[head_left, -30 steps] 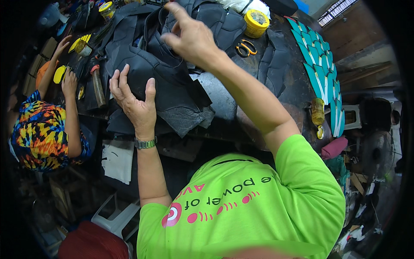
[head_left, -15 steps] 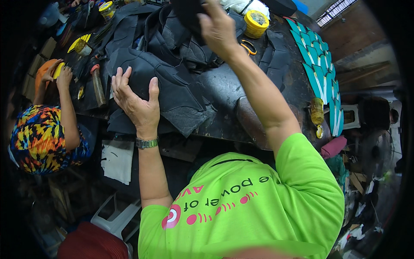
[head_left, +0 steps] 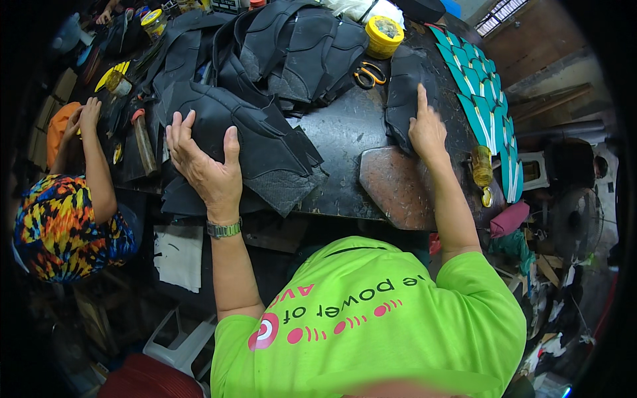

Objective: The person repeatedly picks up teal fabric pieces with white stripes, aligns them, and presses them together on a workbench. Later, the person handles black fabric pieces, aligning and stacking them. The person works one piece at a time, frequently resetting the position of each item.

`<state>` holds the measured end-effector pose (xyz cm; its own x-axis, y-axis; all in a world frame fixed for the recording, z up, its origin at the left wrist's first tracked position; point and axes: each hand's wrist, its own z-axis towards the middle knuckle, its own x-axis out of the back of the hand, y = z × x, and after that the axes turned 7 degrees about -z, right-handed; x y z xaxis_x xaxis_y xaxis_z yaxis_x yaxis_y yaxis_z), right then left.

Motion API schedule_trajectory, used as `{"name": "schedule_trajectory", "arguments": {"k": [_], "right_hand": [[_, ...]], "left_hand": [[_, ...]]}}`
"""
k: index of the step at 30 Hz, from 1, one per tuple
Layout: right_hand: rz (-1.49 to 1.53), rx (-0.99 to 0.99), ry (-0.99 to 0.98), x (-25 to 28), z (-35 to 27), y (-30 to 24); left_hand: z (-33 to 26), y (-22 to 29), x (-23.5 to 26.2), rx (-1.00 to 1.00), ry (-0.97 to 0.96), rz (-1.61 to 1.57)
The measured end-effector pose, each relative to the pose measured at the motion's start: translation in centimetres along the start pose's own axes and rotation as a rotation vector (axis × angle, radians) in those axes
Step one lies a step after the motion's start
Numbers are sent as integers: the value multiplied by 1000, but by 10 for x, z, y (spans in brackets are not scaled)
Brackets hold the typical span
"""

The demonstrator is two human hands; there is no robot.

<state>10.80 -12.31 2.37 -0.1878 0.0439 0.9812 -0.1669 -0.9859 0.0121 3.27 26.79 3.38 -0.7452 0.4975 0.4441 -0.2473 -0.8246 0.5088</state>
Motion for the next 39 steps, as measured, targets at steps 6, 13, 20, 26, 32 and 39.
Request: {"name": "schedule_trajectory", "arguments": {"k": [6,13,20,26,32,39], "right_hand": [[727,483,188,32,28,-94],[634,432,170,48,63,-244],[659,258,158,27,101,-283],[1310,414,382,29,109,-270],[1796,690,174,94,52,-207],[1121,846,-317,79,-60,-197]], "left_hand": [[0,0,0,1,0,8],[0,1,0,3,3,-6],[1,0,-1,12,-2,-6],[1,0,0,6,6,-11],[-2,-3,0,36,22,-127],[-7,3,5,85,487,-521]]}}
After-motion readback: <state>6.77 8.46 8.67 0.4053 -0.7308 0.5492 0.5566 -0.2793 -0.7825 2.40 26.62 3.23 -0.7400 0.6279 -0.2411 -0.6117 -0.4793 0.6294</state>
